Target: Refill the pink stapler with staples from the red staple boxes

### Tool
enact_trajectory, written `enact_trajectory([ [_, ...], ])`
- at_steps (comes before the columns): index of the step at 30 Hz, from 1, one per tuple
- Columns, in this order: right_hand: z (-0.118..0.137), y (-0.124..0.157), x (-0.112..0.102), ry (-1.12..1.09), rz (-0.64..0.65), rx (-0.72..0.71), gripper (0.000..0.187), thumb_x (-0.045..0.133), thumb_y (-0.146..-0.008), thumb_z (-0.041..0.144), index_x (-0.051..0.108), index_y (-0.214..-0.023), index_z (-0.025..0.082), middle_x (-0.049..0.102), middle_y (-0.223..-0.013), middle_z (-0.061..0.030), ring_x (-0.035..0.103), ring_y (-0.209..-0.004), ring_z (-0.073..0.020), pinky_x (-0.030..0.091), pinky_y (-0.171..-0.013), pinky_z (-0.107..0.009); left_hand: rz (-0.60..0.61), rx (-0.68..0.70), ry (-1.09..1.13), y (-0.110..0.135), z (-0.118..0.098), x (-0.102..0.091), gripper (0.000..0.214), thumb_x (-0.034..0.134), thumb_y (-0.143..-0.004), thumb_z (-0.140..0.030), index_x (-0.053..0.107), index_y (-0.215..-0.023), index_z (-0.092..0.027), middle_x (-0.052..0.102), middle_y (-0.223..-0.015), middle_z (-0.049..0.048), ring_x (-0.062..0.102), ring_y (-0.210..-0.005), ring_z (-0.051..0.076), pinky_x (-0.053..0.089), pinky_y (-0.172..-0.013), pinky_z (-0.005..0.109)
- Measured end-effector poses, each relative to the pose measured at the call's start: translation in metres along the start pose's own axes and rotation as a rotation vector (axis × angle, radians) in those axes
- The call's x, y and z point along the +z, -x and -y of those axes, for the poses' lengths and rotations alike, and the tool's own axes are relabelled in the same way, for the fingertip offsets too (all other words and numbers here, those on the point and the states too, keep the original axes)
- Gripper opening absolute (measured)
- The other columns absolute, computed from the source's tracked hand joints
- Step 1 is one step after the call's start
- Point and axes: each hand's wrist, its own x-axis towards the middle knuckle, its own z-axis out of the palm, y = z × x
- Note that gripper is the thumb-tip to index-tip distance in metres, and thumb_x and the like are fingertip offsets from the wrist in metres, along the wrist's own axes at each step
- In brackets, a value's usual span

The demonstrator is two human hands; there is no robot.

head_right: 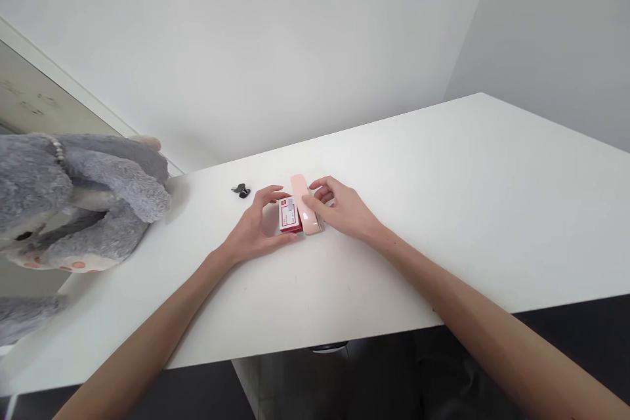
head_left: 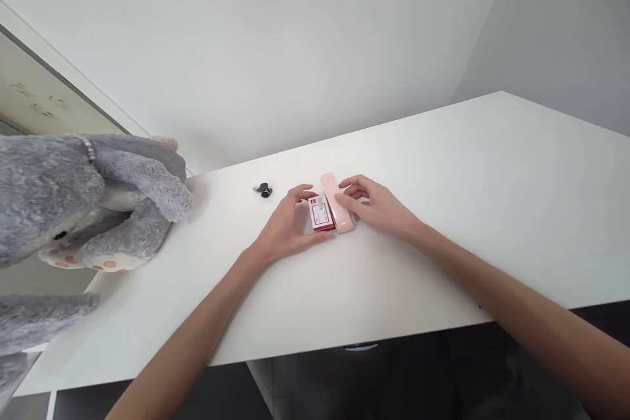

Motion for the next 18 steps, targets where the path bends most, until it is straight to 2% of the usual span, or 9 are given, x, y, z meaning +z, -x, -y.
enact_trajectory([
  [5,0.001,0.0,0.0,0.003,0.003,-0.001,0.037,0.062,-0.096,0.051,0.062,-0.122,0.026,0.074,-0.113,-0.0051,0.07,-0.102,-0.0214,0.054,-0.084,-0.035,-0.034,-0.027,-0.03,0.0,0.001,0.004,0.087,0.083,-0.08,-0.053,0.034,-0.149,-0.031,0.066,-0.134,0.011,0.062,-0.13,0.032,0.047,-0.111,0.053],
  [10,0.001,0.0,0.0,0.002,0.004,-0.002,0.037,0.062,-0.096,0.051,0.062,-0.123,0.026,0.075,-0.114,-0.0053,0.07,-0.102,-0.0214,0.054,-0.084,-0.036,-0.064,0.029,-0.034,-0.001,0.005,0.006,0.094,0.086,-0.074,-0.058,0.037,-0.148,-0.028,0.059,-0.144,0.0152,0.059,-0.132,0.034,0.046,-0.112,0.053],
  [12,0.0,0.0,0.0,0.003,0.005,0.002,0.037,0.062,-0.096,0.051,0.061,-0.123,0.026,0.075,-0.114,-0.0051,0.07,-0.101,-0.0213,0.054,-0.085,-0.036,-0.099,0.051,-0.017,-0.002,0.007,0.004,0.078,0.077,-0.084,-0.058,0.041,-0.145,-0.026,0.057,-0.146,0.0151,0.059,-0.131,0.032,0.045,-0.113,0.052],
  [15,0.0,0.0,0.0,0.007,0.005,0.011,0.037,0.062,-0.097,0.052,0.061,-0.123,0.026,0.075,-0.114,-0.0053,0.07,-0.102,-0.0219,0.054,-0.084,-0.037,-0.228,-0.013,-0.036,-0.005,0.011,0.0,0.038,0.045,-0.106,-0.047,0.048,-0.136,-0.024,0.061,-0.139,0.0121,0.059,-0.128,0.026,0.044,-0.112,0.049],
  [17,0.0,0.0,-0.001,0.009,0.008,0.018,0.036,0.062,-0.097,0.051,0.061,-0.123,0.026,0.074,-0.114,-0.0055,0.07,-0.102,-0.0222,0.054,-0.085,-0.037,-0.344,-0.089,-0.108,-0.007,0.019,-0.004,0.031,0.036,-0.109,-0.04,0.051,-0.131,-0.024,0.063,-0.134,0.0117,0.058,-0.126,0.025,0.044,-0.111,0.048],
  [18,0.001,0.0,-0.001,0.01,0.01,0.02,0.036,0.062,-0.097,0.051,0.061,-0.123,0.026,0.074,-0.114,-0.0055,0.07,-0.102,-0.0222,0.054,-0.085,-0.037,-0.398,-0.117,-0.166,-0.008,0.024,-0.007,0.029,0.038,-0.108,-0.038,0.052,-0.129,-0.024,0.063,-0.132,0.0122,0.057,-0.126,0.026,0.044,-0.11,0.049],
])
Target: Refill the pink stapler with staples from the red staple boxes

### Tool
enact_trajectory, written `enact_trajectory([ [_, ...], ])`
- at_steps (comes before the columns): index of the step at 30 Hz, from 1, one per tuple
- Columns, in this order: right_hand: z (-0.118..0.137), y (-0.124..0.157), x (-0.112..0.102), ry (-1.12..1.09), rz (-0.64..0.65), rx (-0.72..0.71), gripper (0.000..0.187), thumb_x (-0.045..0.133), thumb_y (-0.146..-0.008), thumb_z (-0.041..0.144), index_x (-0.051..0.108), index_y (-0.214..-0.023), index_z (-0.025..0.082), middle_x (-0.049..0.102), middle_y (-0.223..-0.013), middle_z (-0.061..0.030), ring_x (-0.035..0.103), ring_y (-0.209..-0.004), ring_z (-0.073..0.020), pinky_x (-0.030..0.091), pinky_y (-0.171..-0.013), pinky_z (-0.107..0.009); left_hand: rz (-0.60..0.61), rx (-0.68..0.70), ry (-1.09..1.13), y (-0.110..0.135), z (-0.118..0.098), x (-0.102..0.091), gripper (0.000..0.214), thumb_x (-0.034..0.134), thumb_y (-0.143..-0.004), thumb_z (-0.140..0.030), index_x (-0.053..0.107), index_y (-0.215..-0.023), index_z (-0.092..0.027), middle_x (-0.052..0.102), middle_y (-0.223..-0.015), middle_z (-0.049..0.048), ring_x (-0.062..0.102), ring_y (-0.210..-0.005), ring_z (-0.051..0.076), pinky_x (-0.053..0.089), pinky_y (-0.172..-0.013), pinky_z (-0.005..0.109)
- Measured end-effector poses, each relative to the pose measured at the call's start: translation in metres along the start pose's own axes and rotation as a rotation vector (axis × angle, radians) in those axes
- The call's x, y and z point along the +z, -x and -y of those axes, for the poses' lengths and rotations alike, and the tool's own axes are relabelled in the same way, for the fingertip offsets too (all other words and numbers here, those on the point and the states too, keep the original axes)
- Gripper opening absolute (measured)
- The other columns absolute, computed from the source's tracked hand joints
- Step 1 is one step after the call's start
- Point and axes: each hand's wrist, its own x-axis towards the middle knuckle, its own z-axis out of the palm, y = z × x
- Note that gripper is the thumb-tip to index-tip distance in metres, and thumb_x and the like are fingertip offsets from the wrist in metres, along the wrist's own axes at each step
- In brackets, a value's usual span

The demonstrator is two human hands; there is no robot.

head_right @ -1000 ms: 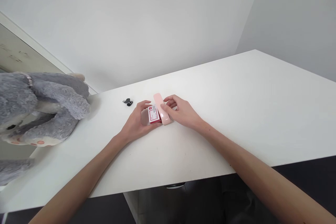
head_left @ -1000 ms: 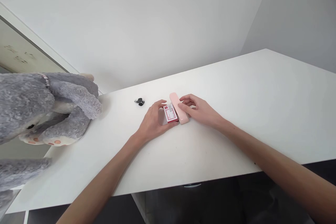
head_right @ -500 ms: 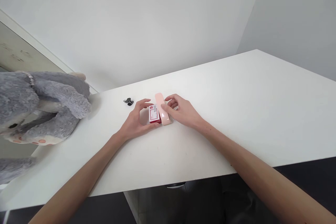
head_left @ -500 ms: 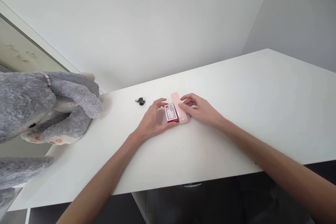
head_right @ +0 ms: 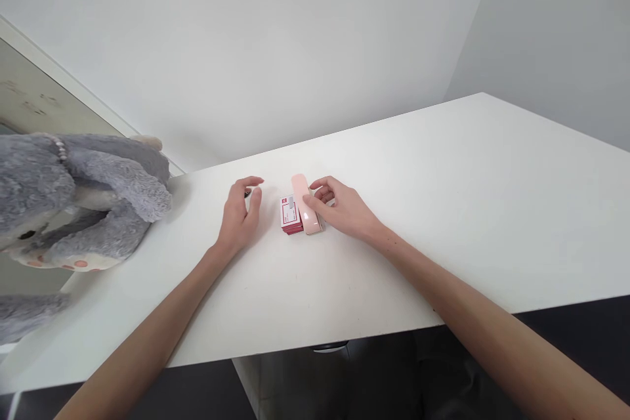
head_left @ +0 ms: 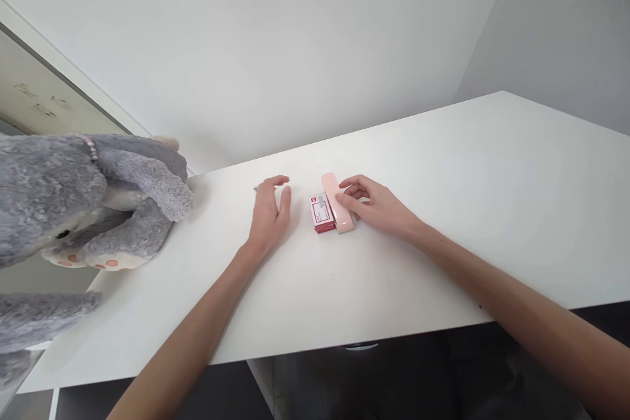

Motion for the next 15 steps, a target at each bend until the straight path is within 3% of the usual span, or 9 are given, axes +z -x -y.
enact_trajectory([
  [3,0.001,0.0,0.0,-0.001,0.004,0.008,0.036,0.062,-0.097,0.05,0.061,-0.123,0.026,0.074,-0.115,-0.0057,0.069,-0.102,-0.0221,0.054,-0.084,-0.037,-0.103,-0.025,-0.197,-0.005,0.019,-0.003,0.028,0.043,-0.102,-0.026,0.053,-0.128,-0.021,0.058,-0.132,0.0158,0.051,-0.129,0.032,0.039,-0.112,0.055],
  [6,0.002,0.001,0.0,-0.002,0.004,0.017,0.037,0.062,-0.097,0.051,0.061,-0.124,0.026,0.073,-0.117,-0.0058,0.069,-0.101,-0.0218,0.053,-0.085,-0.037,-0.126,-0.112,-0.353,-0.007,0.034,-0.003,0.039,0.054,-0.095,-0.031,0.053,-0.132,-0.016,0.047,-0.143,0.0233,0.041,-0.139,0.041,0.033,-0.114,0.064],
  [9,0.002,0.001,0.0,-0.004,0.006,0.022,0.038,0.061,-0.097,0.052,0.061,-0.124,0.026,0.073,-0.116,-0.005,0.069,-0.1,-0.0213,0.053,-0.086,-0.037,-0.077,-0.167,-0.467,-0.006,0.039,-0.002,0.048,0.058,-0.094,-0.037,0.054,-0.134,-0.012,0.045,-0.148,0.0267,0.037,-0.142,0.045,0.03,-0.115,0.067],
  [13,0.002,0.0,0.0,-0.012,0.009,0.024,0.038,0.062,-0.096,0.053,0.062,-0.123,0.026,0.073,-0.115,-0.0041,0.069,-0.1,-0.0207,0.053,-0.086,-0.037,0.062,-0.193,-0.458,-0.005,0.037,-0.002,0.046,0.043,-0.101,-0.033,0.053,-0.142,-0.015,0.058,-0.146,0.0207,0.043,-0.142,0.04,0.033,-0.118,0.062],
  [15,0.002,0.0,0.0,-0.017,0.012,0.026,0.037,0.062,-0.097,0.052,0.062,-0.123,0.026,0.073,-0.116,-0.0042,0.068,-0.1,-0.0207,0.053,-0.086,-0.037,0.149,-0.138,-0.395,-0.006,0.036,-0.001,0.051,0.037,-0.103,-0.032,0.047,-0.15,-0.015,0.053,-0.156,0.0177,0.039,-0.149,0.037,0.031,-0.122,0.061],
])
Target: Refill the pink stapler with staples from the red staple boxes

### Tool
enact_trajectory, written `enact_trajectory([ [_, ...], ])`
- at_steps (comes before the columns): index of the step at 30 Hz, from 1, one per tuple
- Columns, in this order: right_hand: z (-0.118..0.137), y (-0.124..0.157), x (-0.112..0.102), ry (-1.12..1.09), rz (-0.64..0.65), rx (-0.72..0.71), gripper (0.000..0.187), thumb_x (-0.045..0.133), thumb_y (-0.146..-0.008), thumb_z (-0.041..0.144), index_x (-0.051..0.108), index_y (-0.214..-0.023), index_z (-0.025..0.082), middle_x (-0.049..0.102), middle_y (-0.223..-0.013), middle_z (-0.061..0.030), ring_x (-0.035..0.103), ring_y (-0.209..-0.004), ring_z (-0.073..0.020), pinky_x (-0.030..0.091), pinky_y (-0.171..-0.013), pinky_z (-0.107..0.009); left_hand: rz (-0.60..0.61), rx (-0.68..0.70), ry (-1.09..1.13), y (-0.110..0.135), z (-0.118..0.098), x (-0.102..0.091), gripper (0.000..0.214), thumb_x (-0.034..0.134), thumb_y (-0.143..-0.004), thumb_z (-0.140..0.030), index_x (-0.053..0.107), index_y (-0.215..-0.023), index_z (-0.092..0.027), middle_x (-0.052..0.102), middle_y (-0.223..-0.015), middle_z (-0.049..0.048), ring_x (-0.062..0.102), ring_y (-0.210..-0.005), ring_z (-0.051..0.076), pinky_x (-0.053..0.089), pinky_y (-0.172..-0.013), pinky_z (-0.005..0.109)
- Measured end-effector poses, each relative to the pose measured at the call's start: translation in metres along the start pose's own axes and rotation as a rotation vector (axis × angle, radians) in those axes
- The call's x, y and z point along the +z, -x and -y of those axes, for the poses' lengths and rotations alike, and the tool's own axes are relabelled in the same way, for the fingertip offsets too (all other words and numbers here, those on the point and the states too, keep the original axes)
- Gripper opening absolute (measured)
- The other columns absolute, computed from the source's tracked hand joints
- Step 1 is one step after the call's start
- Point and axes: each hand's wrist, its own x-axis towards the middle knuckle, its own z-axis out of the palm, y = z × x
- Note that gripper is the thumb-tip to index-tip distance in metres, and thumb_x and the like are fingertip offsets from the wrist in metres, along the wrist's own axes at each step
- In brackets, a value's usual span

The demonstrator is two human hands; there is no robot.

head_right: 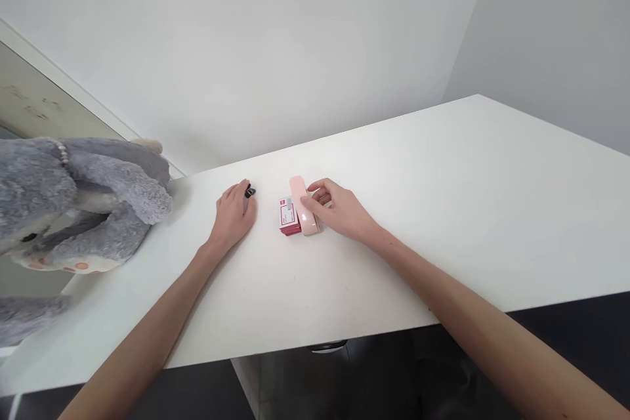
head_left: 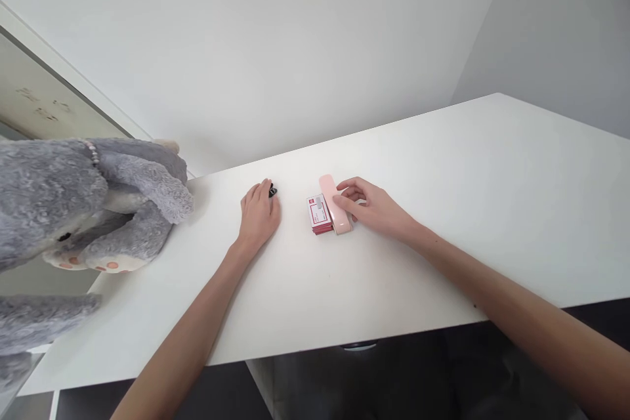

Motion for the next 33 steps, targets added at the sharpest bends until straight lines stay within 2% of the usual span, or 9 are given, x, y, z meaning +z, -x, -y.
enact_trajectory([
  [4,-0.001,-0.001,0.0,0.002,-0.003,0.003,0.038,0.061,-0.097,0.052,0.062,-0.124,0.026,0.073,-0.116,-0.0044,0.069,-0.099,-0.0208,0.053,-0.085,-0.037,0.121,0.202,0.102,0.002,-0.007,-0.001,0.056,0.028,-0.106,-0.029,0.038,-0.16,-0.017,0.032,-0.172,0.0115,0.027,-0.16,0.031,0.027,-0.129,0.056],
  [8,-0.001,-0.001,0.001,0.009,-0.01,-0.005,0.039,0.061,-0.097,0.053,0.061,-0.124,0.026,0.074,-0.115,-0.004,0.069,-0.097,-0.0202,0.054,-0.085,-0.037,0.165,0.332,0.181,0.007,-0.016,-0.004,0.059,0.031,-0.105,-0.027,0.032,-0.164,-0.023,0.028,-0.173,0.0078,0.026,-0.161,0.026,0.027,-0.131,0.051],
  [11,-0.001,-0.001,0.001,0.013,-0.01,0.0,0.039,0.061,-0.097,0.053,0.061,-0.125,0.026,0.074,-0.115,-0.0038,0.069,-0.096,-0.0199,0.054,-0.085,-0.037,0.129,0.322,0.201,0.01,-0.02,-0.006,0.059,0.037,-0.104,-0.027,0.033,-0.163,-0.023,0.036,-0.17,0.0087,0.033,-0.158,0.026,0.032,-0.129,0.052],
  [14,-0.001,0.0,0.001,0.01,-0.008,0.008,0.039,0.062,-0.097,0.052,0.061,-0.125,0.026,0.074,-0.116,-0.0046,0.07,-0.097,-0.0203,0.054,-0.085,-0.037,0.093,0.307,0.2,0.009,-0.02,-0.005,0.057,0.036,-0.102,-0.021,0.041,-0.159,-0.021,0.047,-0.164,0.0093,0.043,-0.152,0.026,0.037,-0.126,0.051],
  [19,0.0,0.0,0.002,0.004,-0.013,0.009,0.037,0.062,-0.097,0.05,0.062,-0.125,0.025,0.074,-0.115,-0.0051,0.07,-0.097,-0.0207,0.054,-0.085,-0.037,0.111,0.454,0.24,0.007,-0.019,-0.001,0.06,0.033,-0.099,-0.01,0.046,-0.157,-0.022,0.061,-0.151,0.0065,0.045,-0.151,0.024,0.04,-0.125,0.049],
  [25,-0.001,0.0,0.003,-0.005,-0.015,0.009,0.038,0.062,-0.097,0.051,0.062,-0.125,0.025,0.074,-0.116,-0.0048,0.069,-0.099,-0.0208,0.055,-0.086,-0.037,0.091,0.494,0.263,0.011,-0.024,-0.002,0.064,0.033,-0.097,-0.005,0.046,-0.157,-0.024,0.061,-0.151,0.0049,0.051,-0.146,0.022,0.043,-0.121,0.046],
  [33,-0.003,-0.001,0.003,-0.009,-0.018,0.006,0.037,0.062,-0.097,0.052,0.062,-0.122,0.026,0.074,-0.115,-0.0046,0.069,-0.098,-0.0207,0.055,-0.085,-0.037,0.107,0.411,0.287,0.015,-0.027,-0.003,0.066,0.037,-0.093,-0.005,0.046,-0.155,-0.027,0.068,-0.142,0.0037,0.059,-0.136,0.022,0.045,-0.116,0.046],
])
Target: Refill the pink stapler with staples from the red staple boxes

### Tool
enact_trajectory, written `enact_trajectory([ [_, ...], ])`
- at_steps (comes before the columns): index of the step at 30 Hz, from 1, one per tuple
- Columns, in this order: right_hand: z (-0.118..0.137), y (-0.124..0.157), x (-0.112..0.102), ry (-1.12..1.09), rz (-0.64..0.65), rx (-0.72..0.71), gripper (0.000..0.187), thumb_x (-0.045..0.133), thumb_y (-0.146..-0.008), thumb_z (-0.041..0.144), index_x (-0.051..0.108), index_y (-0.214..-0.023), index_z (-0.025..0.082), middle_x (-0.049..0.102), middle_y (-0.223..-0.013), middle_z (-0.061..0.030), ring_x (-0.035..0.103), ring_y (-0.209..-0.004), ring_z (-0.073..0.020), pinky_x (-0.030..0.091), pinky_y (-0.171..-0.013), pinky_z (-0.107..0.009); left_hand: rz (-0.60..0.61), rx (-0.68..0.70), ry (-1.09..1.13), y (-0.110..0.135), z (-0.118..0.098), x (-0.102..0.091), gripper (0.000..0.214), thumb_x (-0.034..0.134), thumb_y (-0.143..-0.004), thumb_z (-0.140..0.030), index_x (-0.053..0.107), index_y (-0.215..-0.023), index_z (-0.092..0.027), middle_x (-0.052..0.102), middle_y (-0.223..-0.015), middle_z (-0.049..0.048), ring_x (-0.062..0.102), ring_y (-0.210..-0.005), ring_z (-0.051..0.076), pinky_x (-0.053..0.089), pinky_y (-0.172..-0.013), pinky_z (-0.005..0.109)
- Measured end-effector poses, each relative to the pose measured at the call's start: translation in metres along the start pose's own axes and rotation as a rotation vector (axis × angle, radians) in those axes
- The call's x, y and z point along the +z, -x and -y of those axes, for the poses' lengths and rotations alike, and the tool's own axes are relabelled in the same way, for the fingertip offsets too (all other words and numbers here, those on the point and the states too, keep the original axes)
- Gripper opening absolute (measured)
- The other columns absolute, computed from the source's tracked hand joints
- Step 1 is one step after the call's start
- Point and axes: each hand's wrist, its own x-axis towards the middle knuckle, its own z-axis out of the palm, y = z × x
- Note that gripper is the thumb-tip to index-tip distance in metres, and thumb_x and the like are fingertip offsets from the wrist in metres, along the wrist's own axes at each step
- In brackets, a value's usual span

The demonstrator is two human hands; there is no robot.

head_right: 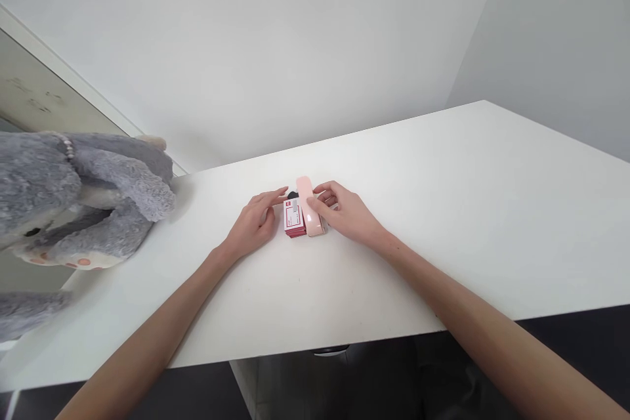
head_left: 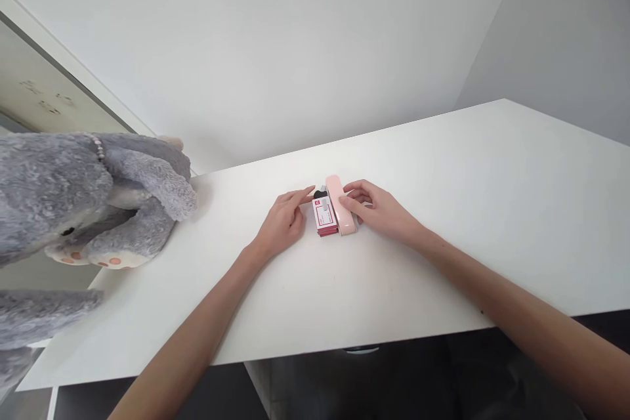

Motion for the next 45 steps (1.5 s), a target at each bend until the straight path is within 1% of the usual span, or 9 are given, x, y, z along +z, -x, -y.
enact_trajectory([
  [8,-0.002,0.0,0.0,0.009,-0.002,-0.022,0.04,0.061,-0.097,0.056,0.061,-0.122,0.025,0.073,-0.117,-0.0065,0.069,-0.101,-0.0217,0.055,-0.084,-0.037,-0.046,-0.106,0.062,0.0,-0.011,-0.004,0.059,0.041,-0.092,-0.008,0.047,-0.148,-0.026,0.077,-0.124,0.0014,0.061,-0.129,0.023,0.046,-0.108,0.043],
  [15,-0.005,0.002,0.0,0.013,-0.019,-0.016,0.053,0.059,-0.095,0.066,0.057,-0.129,0.026,0.068,-0.12,-0.0066,0.069,-0.08,-0.0178,0.056,-0.078,-0.037,-0.238,-0.411,0.241,-0.004,-0.003,-0.005,0.047,0.045,-0.085,-0.009,0.056,-0.127,-0.027,0.079,-0.11,0.0005,0.065,-0.079,0.019,0.05,-0.077,0.035],
  [19,-0.011,-0.001,-0.002,0.001,-0.083,-0.023,0.055,0.056,-0.096,0.068,0.056,-0.131,0.025,0.067,-0.121,-0.0073,0.067,-0.073,-0.0159,0.057,-0.079,-0.039,-0.341,-0.512,0.407,-0.004,0.009,-0.004,0.037,0.046,-0.084,-0.01,0.058,-0.116,-0.024,0.078,-0.1,0.0018,0.068,-0.095,0.02,0.048,-0.079,0.033],
  [23,0.001,-0.001,0.002,0.098,-0.278,-0.154,0.044,0.058,-0.098,0.058,0.06,-0.125,0.025,0.065,-0.129,-0.011,0.069,-0.102,-0.0246,0.057,-0.083,-0.039,-0.423,-0.59,0.532,-0.003,0.013,-0.005,0.03,0.045,-0.086,-0.011,0.058,-0.11,-0.023,0.077,-0.095,0.0024,0.067,-0.099,0.02,0.046,-0.083,0.034],
  [27,0.03,0.001,0.02,0.343,-0.273,-0.389,0.031,0.052,-0.103,0.044,0.061,-0.125,0.025,0.063,-0.136,-0.0117,0.064,-0.119,-0.0282,0.056,-0.095,-0.044,-0.504,-0.649,0.594,-0.004,0.013,-0.008,0.024,0.046,-0.087,-0.012,0.057,-0.106,-0.022,0.076,-0.093,0.003,0.066,-0.096,0.019,0.045,-0.077,0.032],
  [33,0.054,-0.005,0.07,0.909,0.0,-0.68,0.034,0.049,-0.104,0.033,0.069,-0.127,0.017,0.067,-0.137,-0.0169,0.042,-0.149,-0.0397,0.032,-0.123,-0.063,-0.552,-0.654,0.618,-0.004,0.017,-0.006,0.021,0.048,-0.088,-0.014,0.056,-0.105,-0.022,0.074,-0.092,0.0022,0.066,-0.092,0.018,0.047,-0.078,0.031],
  [38,0.033,-0.015,0.112,1.021,0.097,-0.696,0.024,0.072,-0.085,0.023,0.08,-0.107,0.018,0.075,-0.118,-0.0187,0.029,-0.158,-0.0435,0.005,-0.132,-0.064,-0.532,-0.644,0.635,-0.002,0.017,-0.004,0.018,0.05,-0.087,-0.015,0.057,-0.102,-0.022,0.074,-0.092,0.0023,0.067,-0.09,0.017,0.048,-0.083,0.032],
  [41,0.015,-0.018,0.125,0.958,0.108,-0.644,0.019,0.08,-0.074,0.033,0.082,-0.092,0.027,0.077,-0.114,-0.0139,0.021,-0.16,-0.0437,0.0,-0.132,-0.068,-0.527,-0.655,0.625,-0.002,0.015,-0.004,0.019,0.051,-0.087,-0.014,0.057,-0.103,-0.023,0.074,-0.091,0.0024,0.068,-0.09,0.018,0.048,-0.081,0.032],
  [45,-0.003,-0.014,0.127,0.973,0.104,-0.597,0.029,0.082,-0.069,0.044,0.082,-0.095,0.032,0.076,-0.121,-0.0111,0.011,-0.162,-0.0434,-0.002,-0.132,-0.069,-0.505,-0.656,0.623,0.0,0.014,-0.003,0.019,0.052,-0.087,-0.015,0.057,-0.104,-0.023,0.075,-0.094,0.0022,0.066,-0.088,0.018,0.047,-0.078,0.031],
])
